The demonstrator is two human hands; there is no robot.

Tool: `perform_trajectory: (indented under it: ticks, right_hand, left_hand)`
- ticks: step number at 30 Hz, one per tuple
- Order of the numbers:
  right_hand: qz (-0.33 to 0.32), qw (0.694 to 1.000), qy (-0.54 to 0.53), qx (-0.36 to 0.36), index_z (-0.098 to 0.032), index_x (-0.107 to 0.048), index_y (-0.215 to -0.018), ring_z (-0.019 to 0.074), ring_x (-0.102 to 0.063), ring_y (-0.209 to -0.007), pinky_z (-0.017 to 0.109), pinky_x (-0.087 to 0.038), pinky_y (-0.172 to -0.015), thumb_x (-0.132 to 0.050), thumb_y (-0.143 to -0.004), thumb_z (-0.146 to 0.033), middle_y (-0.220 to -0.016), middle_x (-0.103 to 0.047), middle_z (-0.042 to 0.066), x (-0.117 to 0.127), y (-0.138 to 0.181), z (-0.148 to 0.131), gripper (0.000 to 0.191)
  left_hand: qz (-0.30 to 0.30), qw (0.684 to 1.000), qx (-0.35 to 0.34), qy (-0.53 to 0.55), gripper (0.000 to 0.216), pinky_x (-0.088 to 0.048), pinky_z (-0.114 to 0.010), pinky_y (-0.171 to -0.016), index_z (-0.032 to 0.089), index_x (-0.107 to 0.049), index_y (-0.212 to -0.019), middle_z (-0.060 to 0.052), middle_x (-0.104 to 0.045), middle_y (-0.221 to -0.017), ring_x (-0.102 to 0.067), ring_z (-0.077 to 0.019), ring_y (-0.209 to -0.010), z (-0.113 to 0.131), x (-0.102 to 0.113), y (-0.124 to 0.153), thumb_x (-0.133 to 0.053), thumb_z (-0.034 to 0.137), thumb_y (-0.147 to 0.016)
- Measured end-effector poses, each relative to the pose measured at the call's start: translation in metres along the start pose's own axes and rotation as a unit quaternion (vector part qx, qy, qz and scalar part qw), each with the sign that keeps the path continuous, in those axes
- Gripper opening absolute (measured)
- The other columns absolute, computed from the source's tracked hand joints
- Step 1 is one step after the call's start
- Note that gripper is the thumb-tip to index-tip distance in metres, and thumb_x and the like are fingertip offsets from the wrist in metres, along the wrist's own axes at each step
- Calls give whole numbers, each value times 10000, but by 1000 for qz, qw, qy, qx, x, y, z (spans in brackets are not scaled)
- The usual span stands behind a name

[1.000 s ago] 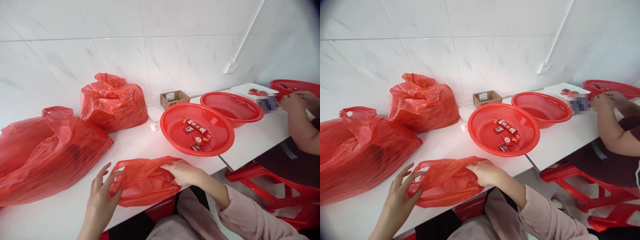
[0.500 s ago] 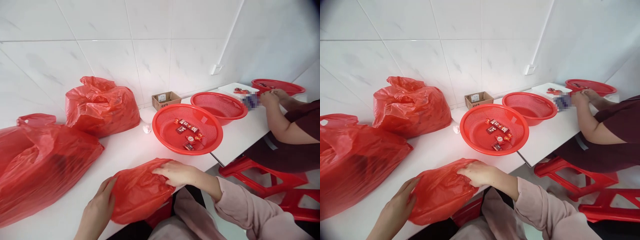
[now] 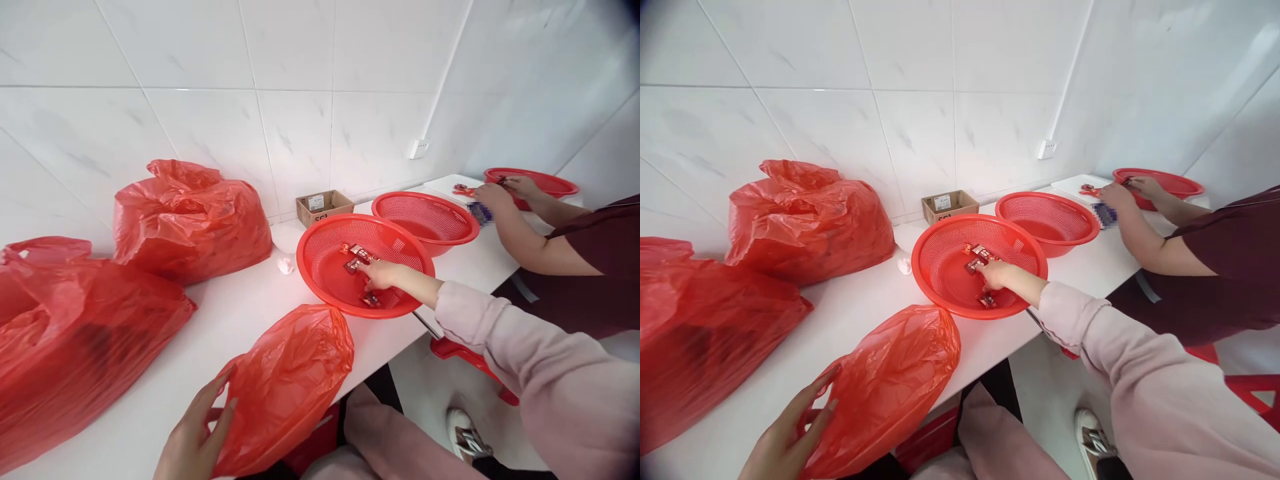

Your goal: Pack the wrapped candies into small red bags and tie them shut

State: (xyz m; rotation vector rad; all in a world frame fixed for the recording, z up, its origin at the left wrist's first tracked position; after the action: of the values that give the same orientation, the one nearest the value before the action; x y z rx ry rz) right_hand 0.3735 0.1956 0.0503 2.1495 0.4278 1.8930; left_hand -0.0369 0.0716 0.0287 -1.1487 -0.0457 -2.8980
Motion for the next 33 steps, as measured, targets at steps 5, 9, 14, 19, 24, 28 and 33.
perform_trajectory:
  ticks: [5,9,14,19,24,28,33]
  right_hand:
    - [-16,998,-56,2,-187,-661,-1144,223,-645,-732,282,-455,-642,-751,-644,-172,-908,-694,94,-7,-11,9,508]
    - [32,988,-148,30,-146,-687,-892,186,-639,-715,269,-465,-639,-655,-785,-257,-853,-691,83,18,-6,6,157]
    - [69,932,-327,142,-170,-623,-1080,128,-649,-793,249,-516,-701,-470,-944,-387,-1027,-699,74,46,33,-53,298]
    - [-51,803,-528,271,-159,-644,-1134,130,-654,-828,261,-521,-733,-557,-917,-314,-1036,-702,82,26,68,-148,280]
    - [-80,884,-350,300,-173,-653,-1179,174,-645,-1020,302,-495,-872,-471,-913,-123,-1149,-690,88,-45,58,-205,326]
    - [-7,930,-233,283,-199,-670,-1171,228,-611,-1122,353,-462,-946,-487,-888,-114,-1225,-667,96,-49,60,-202,347]
    - [90,921,-288,245,-237,-656,-1159,172,-660,-992,297,-494,-863,-474,-930,-242,-1118,-703,45,31,71,-137,292]
  left_hand:
    - [-38,999,19,-14,586,-552,-294,-693,278,-595,-1285,-26,-728,-1098,-681,-188,-733,-25,-4,-7,-496,628,-826]
    - [-57,998,9,-32,616,-547,-286,-600,249,-599,-1290,-32,-753,-951,-629,-166,-587,-41,-5,-9,-520,628,-812]
    - [-41,999,5,-15,578,-553,-296,-615,255,-633,-1264,-49,-735,-1092,-627,-170,-604,-32,0,-6,-562,580,-791]
    - [-69,996,45,-23,652,-549,-331,-710,210,-546,-1357,-79,-683,-1215,-615,-171,-653,-16,-4,-2,-489,590,-830]
    - [-73,996,52,-5,638,-535,-355,-787,205,-456,-1421,-103,-612,-1314,-636,-170,-703,-6,-8,4,-460,526,-869]
    - [-67,996,49,18,597,-535,-368,-815,208,-433,-1417,-111,-570,-1351,-647,-163,-718,-6,-8,7,-464,466,-880]
    - [-62,995,37,65,613,-559,-364,-803,250,-430,-1404,-106,-477,-1443,-676,-204,-888,-12,-10,3,-544,468,-843]
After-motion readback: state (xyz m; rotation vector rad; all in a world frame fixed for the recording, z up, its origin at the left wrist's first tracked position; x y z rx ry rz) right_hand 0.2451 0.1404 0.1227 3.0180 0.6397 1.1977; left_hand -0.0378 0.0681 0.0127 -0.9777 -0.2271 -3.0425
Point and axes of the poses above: each hand's wrist, its own y-axis away from the middle knuckle, its own x-axis out of the back of the hand, z = x × y, the point moved 9 cm from there along -y, towards the middle knuckle
